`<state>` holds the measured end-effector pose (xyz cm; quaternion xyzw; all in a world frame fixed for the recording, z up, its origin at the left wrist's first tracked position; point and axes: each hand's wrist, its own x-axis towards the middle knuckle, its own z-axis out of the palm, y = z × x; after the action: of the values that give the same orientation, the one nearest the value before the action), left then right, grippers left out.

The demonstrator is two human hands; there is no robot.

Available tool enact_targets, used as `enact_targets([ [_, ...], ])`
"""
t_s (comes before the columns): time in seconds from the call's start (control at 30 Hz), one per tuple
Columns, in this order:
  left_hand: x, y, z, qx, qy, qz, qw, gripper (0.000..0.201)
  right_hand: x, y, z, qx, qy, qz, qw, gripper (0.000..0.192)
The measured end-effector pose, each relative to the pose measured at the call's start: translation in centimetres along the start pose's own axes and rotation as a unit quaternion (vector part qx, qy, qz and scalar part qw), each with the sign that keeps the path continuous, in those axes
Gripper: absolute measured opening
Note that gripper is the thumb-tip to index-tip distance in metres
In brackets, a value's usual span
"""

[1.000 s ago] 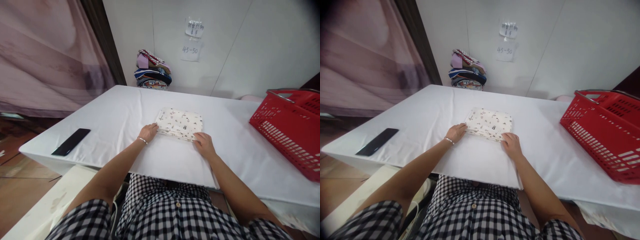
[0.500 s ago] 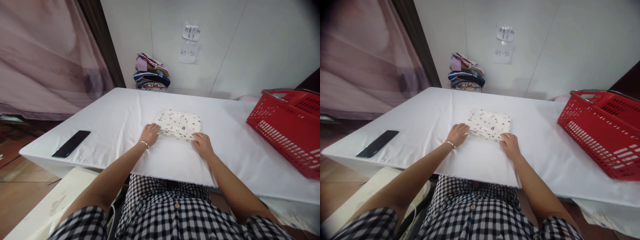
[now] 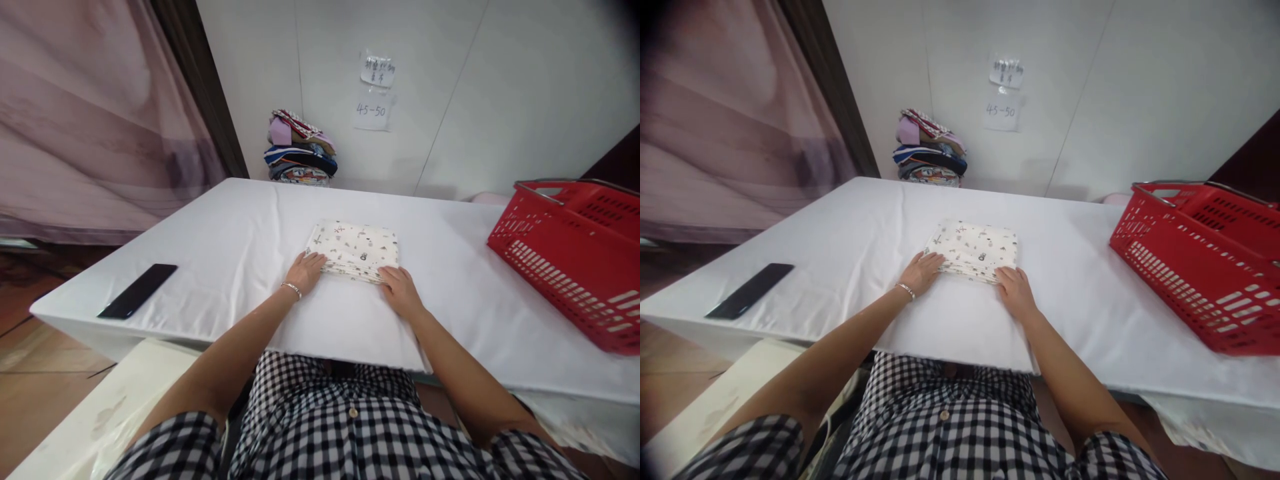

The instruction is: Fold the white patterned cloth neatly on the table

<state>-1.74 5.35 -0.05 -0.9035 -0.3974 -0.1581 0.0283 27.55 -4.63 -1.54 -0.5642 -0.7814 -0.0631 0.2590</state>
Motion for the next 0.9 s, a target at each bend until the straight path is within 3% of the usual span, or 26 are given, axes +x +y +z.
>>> enact_targets([
  [0.2, 0.3, 1.7, 0.0, 0.013, 0.028, 0.003, 1.000, 0.047, 0.1, 0.0, 0.1, 0.005, 0.021, 0.007, 1.000, 0.039],
  [0.47, 0.6, 1.6, 1.0, 0.014, -0.010, -0.009, 1.000, 0.040, 0.5, -1.2, -0.1, -0.018, 0.032, 0.004, 0.999, 0.039],
  [0.67, 0.7, 1.6, 1.1, 0.008, -0.022, -0.022, 0.999, 0.040, 1.9, -3.5, 0.5, -0.026, -0.031, -0.035, 0.999, 0.047],
  [0.9, 0.2, 0.9, 0.7, -0.009, -0.005, -0.025, 1.000, 0.038, 1.2, -2.1, 0.3, -0.003, -0.016, -0.026, 1.000, 0.042],
])
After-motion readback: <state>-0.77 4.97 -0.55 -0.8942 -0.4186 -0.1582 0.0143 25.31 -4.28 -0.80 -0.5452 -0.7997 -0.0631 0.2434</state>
